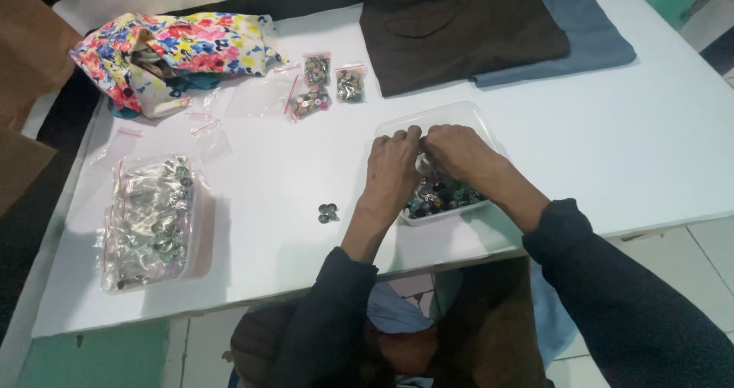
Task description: The person sorts small buttons from a plastic container onto a white table, picking them out by hand. They then place the sorted buttons into small plastic bags and seal them.
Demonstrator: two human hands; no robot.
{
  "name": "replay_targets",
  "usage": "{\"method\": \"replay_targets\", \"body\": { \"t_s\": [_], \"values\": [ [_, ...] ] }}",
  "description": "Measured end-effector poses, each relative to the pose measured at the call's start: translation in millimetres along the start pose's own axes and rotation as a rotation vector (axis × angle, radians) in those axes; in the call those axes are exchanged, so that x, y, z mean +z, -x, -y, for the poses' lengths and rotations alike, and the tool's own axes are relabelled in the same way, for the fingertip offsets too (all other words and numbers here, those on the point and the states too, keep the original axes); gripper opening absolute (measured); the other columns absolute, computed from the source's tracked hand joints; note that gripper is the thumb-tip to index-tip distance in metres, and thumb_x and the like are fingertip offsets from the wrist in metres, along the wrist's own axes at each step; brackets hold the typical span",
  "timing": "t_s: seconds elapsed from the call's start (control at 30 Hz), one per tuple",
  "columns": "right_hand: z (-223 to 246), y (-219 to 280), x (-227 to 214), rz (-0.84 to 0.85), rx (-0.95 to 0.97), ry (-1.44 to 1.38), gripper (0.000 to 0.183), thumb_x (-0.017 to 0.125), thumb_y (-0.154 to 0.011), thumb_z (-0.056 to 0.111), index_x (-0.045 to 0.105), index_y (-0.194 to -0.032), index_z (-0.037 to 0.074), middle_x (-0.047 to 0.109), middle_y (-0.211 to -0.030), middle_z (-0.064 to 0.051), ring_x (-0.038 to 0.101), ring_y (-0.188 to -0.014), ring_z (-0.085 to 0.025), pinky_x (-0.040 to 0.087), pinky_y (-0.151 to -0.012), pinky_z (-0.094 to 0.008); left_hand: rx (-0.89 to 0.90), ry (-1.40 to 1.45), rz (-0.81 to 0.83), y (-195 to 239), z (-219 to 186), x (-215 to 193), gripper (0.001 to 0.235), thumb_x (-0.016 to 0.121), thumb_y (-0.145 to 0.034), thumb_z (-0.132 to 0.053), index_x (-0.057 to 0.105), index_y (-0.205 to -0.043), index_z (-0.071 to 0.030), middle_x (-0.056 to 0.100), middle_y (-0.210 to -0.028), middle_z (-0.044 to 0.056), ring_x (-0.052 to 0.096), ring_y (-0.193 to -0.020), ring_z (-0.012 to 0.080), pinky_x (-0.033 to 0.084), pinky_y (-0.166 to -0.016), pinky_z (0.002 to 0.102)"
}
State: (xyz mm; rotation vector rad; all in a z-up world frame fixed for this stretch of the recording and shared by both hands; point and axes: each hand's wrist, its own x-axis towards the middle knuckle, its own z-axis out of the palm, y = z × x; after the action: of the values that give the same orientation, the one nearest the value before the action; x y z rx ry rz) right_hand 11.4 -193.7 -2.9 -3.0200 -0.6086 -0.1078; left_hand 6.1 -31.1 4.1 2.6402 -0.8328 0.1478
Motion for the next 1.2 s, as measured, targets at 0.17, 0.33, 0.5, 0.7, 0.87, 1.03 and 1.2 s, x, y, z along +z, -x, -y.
{"method": "replay_targets", "body": {
  "t_s": [0.17, 0.33, 0.5, 0.7, 0.87, 1.03, 1.2],
  "values": [
    [7.1, 7.3, -23.0, 0.017, 0.15, -0.132, 0.018, 0.064, -0.088, 0.007, 0.076, -0.102, 0.005, 0.075, -0.09, -0.019, 0.071, -0.093, -0.046, 0.058, -0.078, -0.055, -0.007, 0.085, -0.038, 2.6, 4.4, 1.9, 0.043, 0.063, -0.084, 0.012, 0.054, -0.12, -0.008, 0.073, -0.099, 0.012, 0.073, -0.105, 0.0352, 0.04, -0.112, 0.052],
    [-5.6, 7.6, -42.8, 0.066, 0.266, -0.55, 0.022, 0.063, -0.095, 0.021, 0.078, -0.11, 0.016, 0.077, -0.102, -0.018, 0.068, -0.107, -0.047, 0.053, -0.096, -0.058, -0.033, 0.229, -0.047, 4.6, 4.2, -0.1, 0.041, 0.059, -0.089, 0.009, 0.053, -0.127, -0.006, 0.072, -0.101, 0.015, 0.071, -0.11, 0.0365, 0.034, -0.117, 0.053],
    [-10.2, 8.6, -47.3, 0.058, 0.271, -1.01, 0.018, 0.065, -0.094, 0.015, 0.08, -0.098, 0.004, 0.074, -0.077, -0.017, 0.068, -0.076, -0.027, 0.059, -0.074, -0.045, -0.006, 0.253, -0.129, 2.9, 8.4, 6.3, 0.025, 0.069, -0.092, -0.006, 0.061, -0.115, -0.011, 0.075, -0.091, 0.008, 0.074, -0.104, 0.0294, 0.037, -0.114, 0.049],
    [-9.9, 9.4, -43.3, 0.148, 0.283, -1.159, 0.021, 0.062, -0.095, 0.007, 0.077, -0.098, -0.007, 0.074, -0.079, -0.025, 0.072, -0.068, -0.026, 0.061, -0.06, -0.035, 0.009, 0.355, -0.222, 5.9, 13.4, 8.6, 0.014, 0.073, -0.091, -0.021, 0.067, -0.103, -0.019, 0.077, -0.085, 0.007, 0.069, -0.108, 0.0363, 0.051, -0.097, 0.051],
    [0.6, 11.9, -43.0, 0.065, 0.308, -0.874, 0.025, 0.057, -0.101, 0.011, 0.075, -0.11, -0.004, 0.075, -0.088, -0.026, 0.075, -0.078, -0.037, 0.061, -0.069, -0.047, -0.041, 0.338, -0.255, 9.4, 13.3, 8.7, 0.008, 0.069, -0.095, -0.019, 0.069, -0.103, -0.018, 0.075, -0.089, 0.009, 0.07, -0.104, 0.034, 0.056, -0.088, 0.05],
    [4.7, 12.3, -20.1, 0.063, 0.194, -0.248, 0.023, 0.063, -0.098, 0.016, 0.077, -0.114, 0.007, 0.077, -0.093, -0.023, 0.076, -0.084, -0.045, 0.062, -0.068, -0.051, 0.052, 0.239, -0.332, 5.7, 17.5, 21.2, 0.006, 0.064, -0.1, -0.022, 0.069, -0.105, -0.021, 0.073, -0.103, 0.005, 0.071, -0.105, 0.03, 0.056, -0.091, 0.042],
    [5.4, 10.0, -50.9, 0.03, 0.259, -0.587, 0.025, 0.057, -0.103, 0.017, 0.072, -0.118, 0.005, 0.077, -0.095, -0.024, 0.073, -0.094, -0.049, 0.058, -0.081, -0.058, 0.075, 0.289, -0.299, 11.1, 4.9, -0.4, 0.02, 0.061, -0.1, -0.013, 0.061, -0.119, -0.02, 0.075, -0.096, 0.013, 0.073, -0.104, 0.0363, 0.05, -0.101, 0.049]
  ]
}}
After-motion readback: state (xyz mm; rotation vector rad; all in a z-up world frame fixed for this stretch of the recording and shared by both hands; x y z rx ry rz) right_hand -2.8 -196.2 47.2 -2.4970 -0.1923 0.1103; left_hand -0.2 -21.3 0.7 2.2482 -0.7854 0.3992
